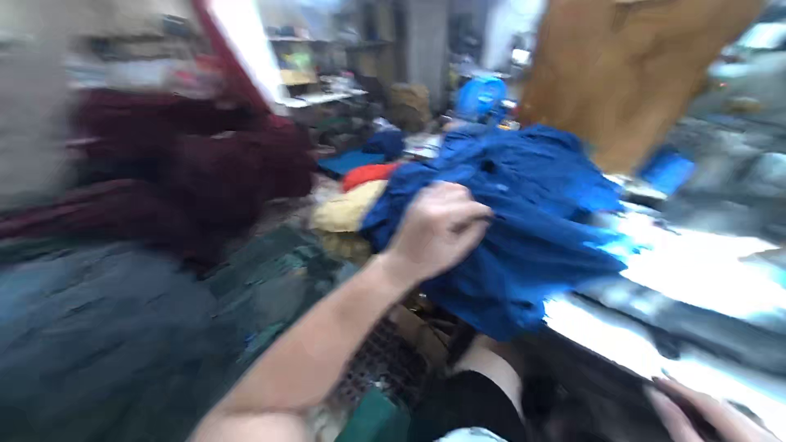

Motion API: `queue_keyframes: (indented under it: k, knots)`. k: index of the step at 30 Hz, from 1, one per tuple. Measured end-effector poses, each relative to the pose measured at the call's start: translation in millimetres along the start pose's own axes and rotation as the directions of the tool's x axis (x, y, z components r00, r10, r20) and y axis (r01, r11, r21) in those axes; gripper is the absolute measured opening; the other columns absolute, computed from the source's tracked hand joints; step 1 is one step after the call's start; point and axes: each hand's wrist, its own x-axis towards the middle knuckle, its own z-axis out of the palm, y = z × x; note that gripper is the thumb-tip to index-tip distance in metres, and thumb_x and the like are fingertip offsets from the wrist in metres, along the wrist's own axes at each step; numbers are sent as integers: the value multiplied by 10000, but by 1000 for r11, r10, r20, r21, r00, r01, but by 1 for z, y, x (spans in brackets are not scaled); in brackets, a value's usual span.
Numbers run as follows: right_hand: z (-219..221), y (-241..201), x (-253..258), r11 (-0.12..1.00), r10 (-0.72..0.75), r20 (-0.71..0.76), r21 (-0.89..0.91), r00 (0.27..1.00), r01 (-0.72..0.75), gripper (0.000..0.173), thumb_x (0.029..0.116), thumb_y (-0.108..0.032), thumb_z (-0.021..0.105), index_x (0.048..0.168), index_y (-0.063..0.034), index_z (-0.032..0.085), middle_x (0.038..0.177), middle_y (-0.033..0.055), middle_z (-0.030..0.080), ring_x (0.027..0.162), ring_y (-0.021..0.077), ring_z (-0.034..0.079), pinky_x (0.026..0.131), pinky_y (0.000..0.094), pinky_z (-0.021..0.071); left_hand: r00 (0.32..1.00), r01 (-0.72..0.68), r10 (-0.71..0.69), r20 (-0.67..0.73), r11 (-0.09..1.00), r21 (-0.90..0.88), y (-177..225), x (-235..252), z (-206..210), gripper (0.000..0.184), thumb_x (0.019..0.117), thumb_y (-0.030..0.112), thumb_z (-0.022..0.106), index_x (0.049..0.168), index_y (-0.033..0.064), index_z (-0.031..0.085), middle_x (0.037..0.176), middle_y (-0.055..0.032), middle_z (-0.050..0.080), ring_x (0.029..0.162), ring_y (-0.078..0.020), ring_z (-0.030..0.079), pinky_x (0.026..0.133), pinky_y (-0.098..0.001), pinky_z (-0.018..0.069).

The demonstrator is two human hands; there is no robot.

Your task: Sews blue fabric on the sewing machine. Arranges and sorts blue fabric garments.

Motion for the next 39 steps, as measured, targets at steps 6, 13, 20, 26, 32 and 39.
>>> queue_keyframes:
  k: [6, 13, 20, 26, 32, 39]
  knots:
    - [-30, 30, 27, 1000, -13, -332, -27, 943, 5, 224, 1028, -172, 598, 1057, -14, 755, 859, 61, 687, 779, -5, 617, 734, 124, 517, 994, -14, -42, -99, 863, -505, -10, 24, 31, 216, 985, 131, 668, 1194, 94, 706, 1203, 28, 711, 1148, -88, 667, 1037, -313, 541]
    - [-4, 63, 116, 994, 103, -219, 1, 970, -106, 232, 949, -41, 634, 1144, 28, 739, 945, 134, 754, 693, 138, 706, 671, 302, 616, 991, -21, -82, -102, 671, -741, -16, 55, 51, 191, 969, 205, 689, 1151, 153, 710, 1125, 99, 663, 1042, -36, 630, 920, -209, 526]
    - [2, 58, 165, 833, 466, 296, 170, 834, -526, 169, 957, -140, 684, 1038, -7, 749, 781, 62, 720, 638, 88, 659, 665, 304, 582, 990, 109, -138, 19, 683, -722, -51, 57, 52, 259, 948, 165, 711, 1193, 81, 689, 1187, 10, 677, 1117, -133, 659, 979, -267, 556]
    - [29, 92, 112, 870, 327, 111, 352, 938, -345, 116, 906, -138, 702, 923, -43, 768, 833, 4, 728, 683, -7, 632, 630, 184, 539, 990, 65, 8, 142, 865, -498, -26, 82, 73, 190, 901, 188, 688, 953, 16, 749, 926, 16, 670, 896, -3, 608, 806, -168, 497]
    - [39, 97, 111, 857, 292, 58, 428, 955, -288, 111, 937, -139, 708, 949, -57, 782, 893, -1, 742, 724, -6, 654, 660, 186, 567, 907, -279, 350, 235, 916, -289, -33, 109, 99, 229, 963, 179, 635, 987, 0, 777, 938, -158, 698, 869, -217, 658, 759, -372, 520]
    - [41, 98, 110, 906, 202, 7, 379, 979, -189, 107, 918, -111, 699, 899, -32, 770, 844, 20, 731, 733, -8, 636, 678, 177, 537, 790, -486, 531, 306, 847, -215, -24, 124, 137, 296, 976, 222, 517, 906, 89, 772, 884, -53, 714, 761, -230, 694, 579, -430, 518]
